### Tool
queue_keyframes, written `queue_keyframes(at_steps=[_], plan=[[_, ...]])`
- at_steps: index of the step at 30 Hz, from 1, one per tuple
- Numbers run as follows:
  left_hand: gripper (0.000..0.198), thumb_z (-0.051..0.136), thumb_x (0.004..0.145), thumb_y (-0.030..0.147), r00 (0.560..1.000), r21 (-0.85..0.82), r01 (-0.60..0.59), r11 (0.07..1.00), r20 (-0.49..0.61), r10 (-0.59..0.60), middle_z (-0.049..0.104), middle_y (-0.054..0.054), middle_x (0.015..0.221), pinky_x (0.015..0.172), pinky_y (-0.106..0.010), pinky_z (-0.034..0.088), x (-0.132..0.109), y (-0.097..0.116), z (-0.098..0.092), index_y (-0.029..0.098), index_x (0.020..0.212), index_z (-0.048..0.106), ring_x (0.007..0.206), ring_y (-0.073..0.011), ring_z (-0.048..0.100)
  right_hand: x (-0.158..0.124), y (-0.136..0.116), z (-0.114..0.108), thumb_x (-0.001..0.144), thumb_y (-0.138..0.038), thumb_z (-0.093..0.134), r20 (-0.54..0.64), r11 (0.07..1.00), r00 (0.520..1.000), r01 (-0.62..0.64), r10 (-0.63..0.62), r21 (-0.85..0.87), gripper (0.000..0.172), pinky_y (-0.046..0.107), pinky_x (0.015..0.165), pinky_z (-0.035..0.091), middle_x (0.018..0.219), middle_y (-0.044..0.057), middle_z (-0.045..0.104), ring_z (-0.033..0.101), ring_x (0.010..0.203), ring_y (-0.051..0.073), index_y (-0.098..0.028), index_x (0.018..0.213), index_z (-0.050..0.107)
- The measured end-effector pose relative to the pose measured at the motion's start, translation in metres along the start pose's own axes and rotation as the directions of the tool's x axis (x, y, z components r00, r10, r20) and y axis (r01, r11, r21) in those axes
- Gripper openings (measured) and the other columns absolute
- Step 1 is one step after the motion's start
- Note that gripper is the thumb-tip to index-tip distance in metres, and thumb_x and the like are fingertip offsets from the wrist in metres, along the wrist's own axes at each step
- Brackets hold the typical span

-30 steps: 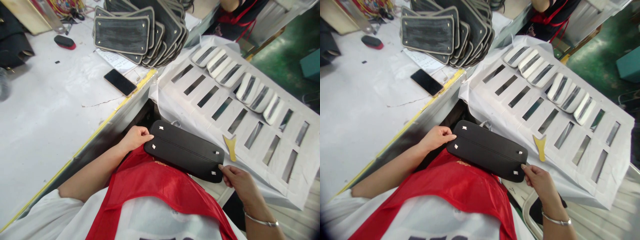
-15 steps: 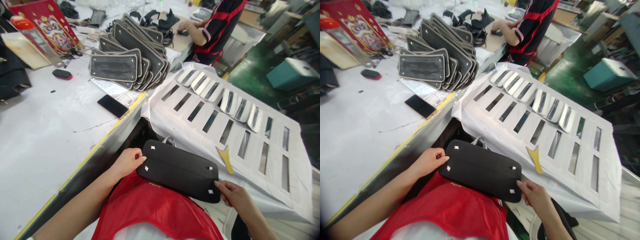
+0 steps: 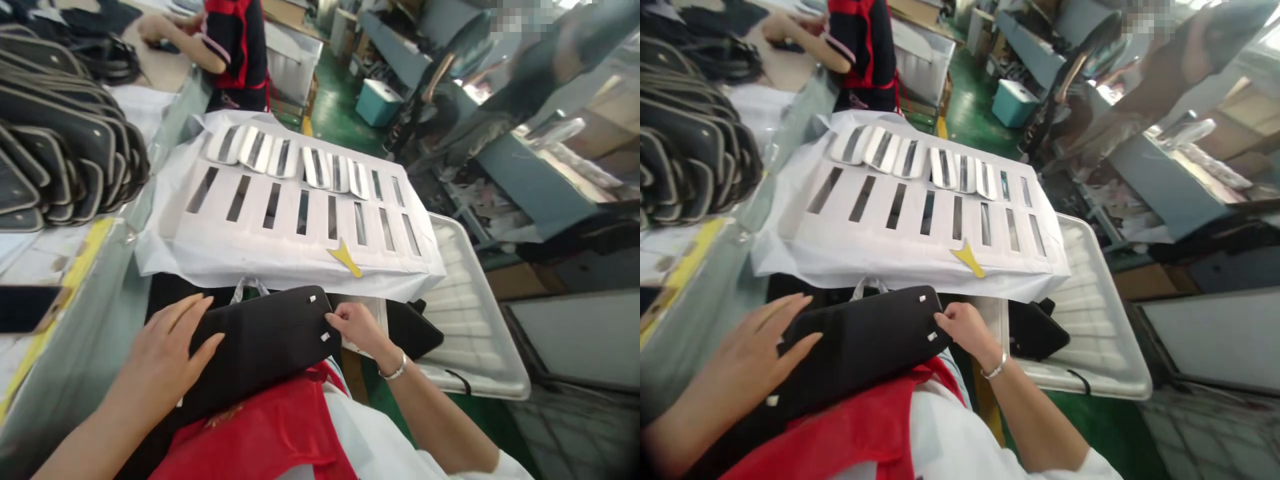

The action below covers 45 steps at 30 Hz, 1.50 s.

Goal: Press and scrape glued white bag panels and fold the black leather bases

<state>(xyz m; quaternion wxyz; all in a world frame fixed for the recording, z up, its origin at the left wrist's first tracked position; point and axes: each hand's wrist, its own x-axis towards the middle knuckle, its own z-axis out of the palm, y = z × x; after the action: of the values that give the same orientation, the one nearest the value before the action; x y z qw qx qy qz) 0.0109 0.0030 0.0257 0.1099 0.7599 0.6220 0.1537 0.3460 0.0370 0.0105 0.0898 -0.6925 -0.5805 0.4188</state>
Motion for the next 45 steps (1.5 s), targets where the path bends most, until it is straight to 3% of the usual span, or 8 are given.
queue_keyframes(at_steps=[2,4,7,11,18,22,36,45], plan=[[0.051,0.044,0.084,0.045,0.983,-0.094,-0.147,0.985,0.092,0.156,0.053,-0.014,0.130,0.106,-0.044,0.035,0.038,0.035,0.017,0.015,0.126,0.048,0.121,-0.0283,0.047,-0.003,-0.002,-0.002,0.080,-0.038,0.054,-0.023,0.999,0.999,0.031,-0.031,-0.028,0.030,0.020,0.041,0.025,0.043,-0.003,0.049,0.042,0.039,0.008,-0.017,0.058,0.051],[0.052,0.046,0.085,0.043,0.942,-0.200,-0.211,0.957,0.221,0.253,0.054,-0.014,0.129,0.106,-0.041,0.035,0.074,0.069,0.037,0.011,0.125,0.051,0.121,-0.0264,0.048,-0.005,-0.002,-0.004,0.080,-0.036,0.054,-0.024,0.998,0.998,0.054,-0.055,-0.038,0.029,0.021,0.043,0.025,0.046,-0.002,0.051,0.043,0.042,0.008,-0.017,0.059,0.052],[0.046,0.045,0.085,0.039,0.874,-0.304,-0.165,0.938,0.397,0.282,0.059,-0.013,0.124,0.104,-0.038,0.038,0.114,0.102,0.063,0.010,0.120,0.057,0.116,-0.0251,0.053,-0.005,0.001,-0.006,0.081,-0.035,0.054,-0.004,0.996,0.997,0.076,-0.077,-0.036,0.028,0.021,0.046,0.025,0.048,-0.003,0.051,0.043,0.045,0.008,-0.017,0.060,0.053],[0.039,0.049,0.082,0.034,0.829,-0.357,-0.031,0.934,0.512,0.224,0.065,-0.010,0.116,0.100,-0.035,0.041,0.137,0.113,0.079,0.013,0.111,0.065,0.109,-0.0243,0.058,-0.002,0.009,-0.008,0.082,-0.034,0.053,0.026,0.995,0.994,0.102,-0.102,-0.007,0.028,0.021,0.048,0.025,0.052,-0.003,0.051,0.042,0.049,0.008,-0.017,0.060,0.053],[0.039,0.056,0.077,0.037,0.824,-0.421,0.129,0.898,0.549,0.139,0.068,-0.007,0.110,0.096,-0.033,0.043,0.140,0.111,0.082,0.016,0.107,0.067,0.103,-0.0239,0.061,0.004,0.007,-0.008,0.087,-0.046,0.047,-0.002,0.985,0.987,0.162,-0.163,-0.063,0.046,0.024,0.048,0.020,0.048,-0.004,0.041,0.033,0.046,0.007,-0.017,0.052,0.042],[0.039,0.058,0.075,0.039,0.824,-0.408,0.178,0.895,0.559,0.091,0.068,-0.007,0.109,0.095,-0.034,0.044,0.139,0.115,0.082,0.016,0.105,0.067,0.102,-0.0241,0.061,0.008,0.008,-0.002,0.085,-0.046,0.050,-0.033,0.991,0.991,0.130,-0.130,-0.024,0.044,0.024,0.048,0.021,0.048,-0.004,0.043,0.034,0.046,0.007,-0.017,0.052,0.044],[0.040,0.062,0.072,0.041,0.803,-0.389,0.213,0.896,0.592,0.066,0.068,-0.006,0.108,0.093,-0.034,0.044,0.139,0.117,0.082,0.017,0.104,0.067,0.100,-0.0250,0.062,0.007,0.022,0.007,0.082,-0.037,0.048,0.048,0.978,0.993,0.096,-0.107,0.183,0.036,0.022,0.043,0.019,0.049,-0.006,0.033,0.028,0.048,0.007,-0.018,0.053,0.040],[0.039,0.059,0.074,0.045,0.818,-0.327,0.168,0.930,0.573,0.054,0.068,-0.006,0.107,0.091,-0.036,0.044,0.137,0.121,0.085,0.019,0.102,0.066,0.099,-0.0260,0.061,0.008,0.020,0.005,0.082,-0.034,0.048,0.044,0.986,0.990,0.128,-0.134,0.106,0.036,0.022,0.044,0.019,0.048,-0.005,0.034,0.029,0.047,0.007,-0.017,0.052,0.038]])
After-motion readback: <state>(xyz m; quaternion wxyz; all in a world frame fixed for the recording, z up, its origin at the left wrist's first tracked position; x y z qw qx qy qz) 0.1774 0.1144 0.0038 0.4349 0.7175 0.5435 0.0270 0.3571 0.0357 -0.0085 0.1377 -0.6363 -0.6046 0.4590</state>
